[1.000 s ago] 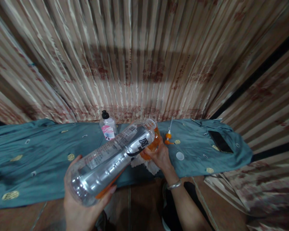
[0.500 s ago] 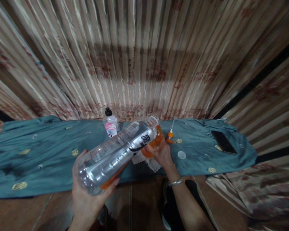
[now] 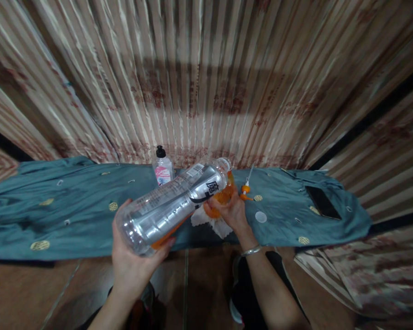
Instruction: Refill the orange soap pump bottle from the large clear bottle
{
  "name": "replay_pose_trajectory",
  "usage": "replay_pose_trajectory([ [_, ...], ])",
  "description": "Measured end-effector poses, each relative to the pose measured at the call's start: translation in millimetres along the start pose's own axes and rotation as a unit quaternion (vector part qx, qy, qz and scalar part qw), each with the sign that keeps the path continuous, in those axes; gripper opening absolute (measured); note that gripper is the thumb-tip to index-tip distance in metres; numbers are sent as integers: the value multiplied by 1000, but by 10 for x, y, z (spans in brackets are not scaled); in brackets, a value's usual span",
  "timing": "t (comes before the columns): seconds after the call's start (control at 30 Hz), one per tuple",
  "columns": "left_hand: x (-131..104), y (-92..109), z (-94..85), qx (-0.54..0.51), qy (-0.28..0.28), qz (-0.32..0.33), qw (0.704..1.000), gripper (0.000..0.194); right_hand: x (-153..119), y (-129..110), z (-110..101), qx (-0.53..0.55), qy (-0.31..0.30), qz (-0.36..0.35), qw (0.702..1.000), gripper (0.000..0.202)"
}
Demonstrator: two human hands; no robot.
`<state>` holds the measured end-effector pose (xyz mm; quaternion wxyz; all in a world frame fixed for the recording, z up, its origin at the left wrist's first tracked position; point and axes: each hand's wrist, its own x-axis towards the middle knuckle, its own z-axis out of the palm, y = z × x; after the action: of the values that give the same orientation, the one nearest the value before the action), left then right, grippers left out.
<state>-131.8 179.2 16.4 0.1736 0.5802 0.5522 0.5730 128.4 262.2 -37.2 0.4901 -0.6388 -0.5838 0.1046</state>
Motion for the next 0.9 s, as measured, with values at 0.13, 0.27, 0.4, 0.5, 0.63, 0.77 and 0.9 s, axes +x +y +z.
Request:
replay_pose_trajectory([
  [0.13,12,56,21,6,7,-5,1000,101,11,0,-7,-3,0,3,1000,63],
  [0.27,32,109,44,-8,0,-30,1000,96,25,-17,-21,7,-9,9,1000,59],
  [0.4,41,121,65,-41,2,-43,998,96,31,-13,-22,5,-9,7,1000,56],
  [0.5,37,113,78,-44,0,-39,998,89,28,-5,-18,4,-7,5,1000,58],
  [0.63,35,125,103,-48,6,-41,998,85,28,-15,-17,7,-7,11,1000,56],
  [0.77,47,167,118,-47,9,-44,998,83,39,-33,-14,14,-9,10,1000,53],
  [0.9,68,183,101,-43,18,-52,998,86,41,-41,-2,12,-2,12,1000,53],
])
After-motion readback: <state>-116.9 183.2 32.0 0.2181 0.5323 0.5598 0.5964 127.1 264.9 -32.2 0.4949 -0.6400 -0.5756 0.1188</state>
